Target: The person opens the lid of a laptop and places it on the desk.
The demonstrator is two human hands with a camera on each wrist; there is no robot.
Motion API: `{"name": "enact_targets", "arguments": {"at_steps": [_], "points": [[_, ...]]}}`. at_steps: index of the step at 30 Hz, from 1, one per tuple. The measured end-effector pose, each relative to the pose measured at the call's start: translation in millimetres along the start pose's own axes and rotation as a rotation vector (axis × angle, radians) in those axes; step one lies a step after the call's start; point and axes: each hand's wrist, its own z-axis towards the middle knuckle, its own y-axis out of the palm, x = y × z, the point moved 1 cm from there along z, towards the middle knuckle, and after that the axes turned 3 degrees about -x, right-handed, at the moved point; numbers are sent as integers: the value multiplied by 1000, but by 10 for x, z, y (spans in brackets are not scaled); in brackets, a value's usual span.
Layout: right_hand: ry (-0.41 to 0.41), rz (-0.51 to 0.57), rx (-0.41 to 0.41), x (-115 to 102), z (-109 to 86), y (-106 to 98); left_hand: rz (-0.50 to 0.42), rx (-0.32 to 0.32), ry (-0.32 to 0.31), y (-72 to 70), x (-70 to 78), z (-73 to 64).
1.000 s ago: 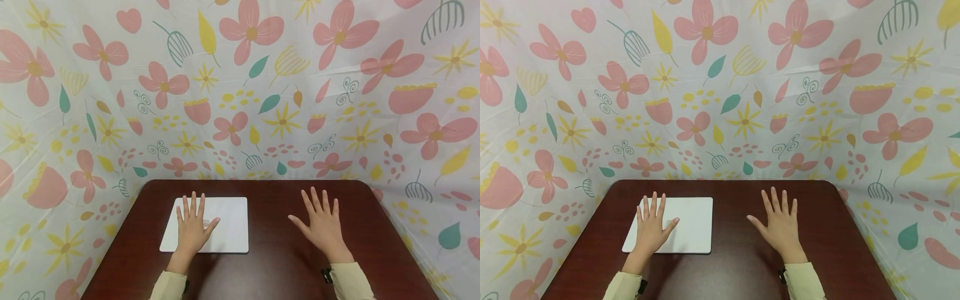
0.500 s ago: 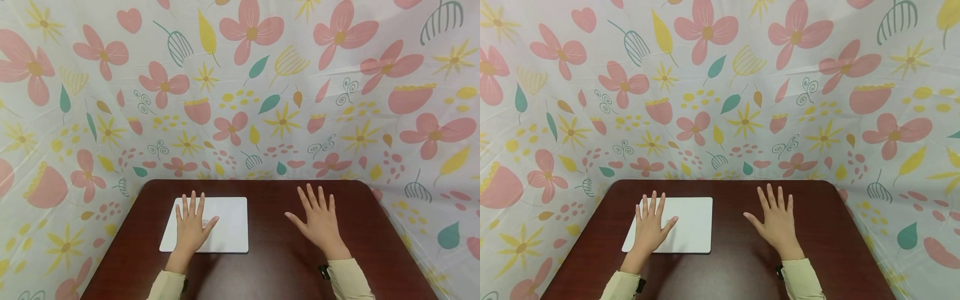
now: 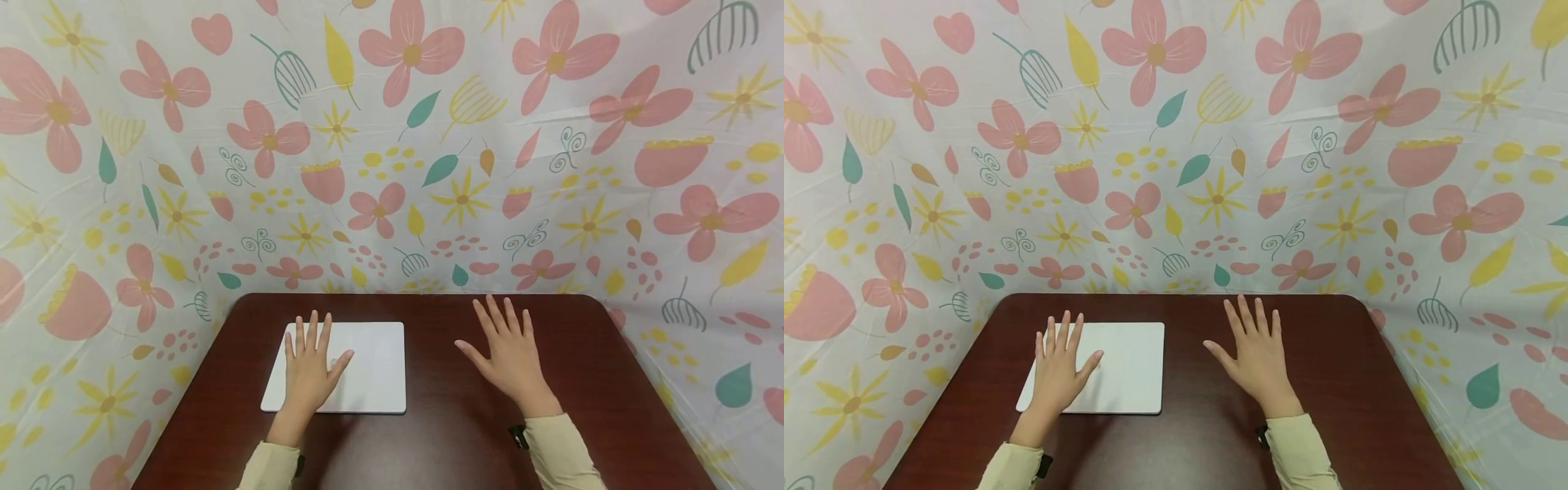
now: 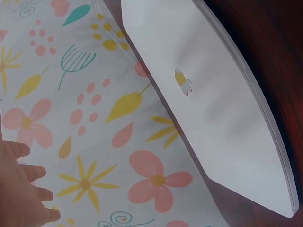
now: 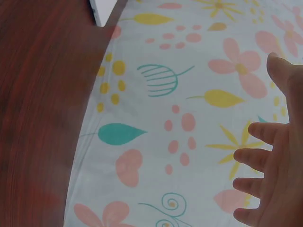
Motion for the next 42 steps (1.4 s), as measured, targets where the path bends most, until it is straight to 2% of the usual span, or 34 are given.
{"name": "enact_targets", "arguments": {"at_steps": [10,18,33,42], "points": [[-13,25,11,-84,77,-5,2,40,8,-38,-12,6],[-41,54,21,-157,153,-3,-32,88,15,-105,-28,22],[-94,145,48,-290,284,133,-97,77,-42,-142,-163,25],[-104,196,46,-367,331,291,-138,128,-71,-129,-262,17]]}}
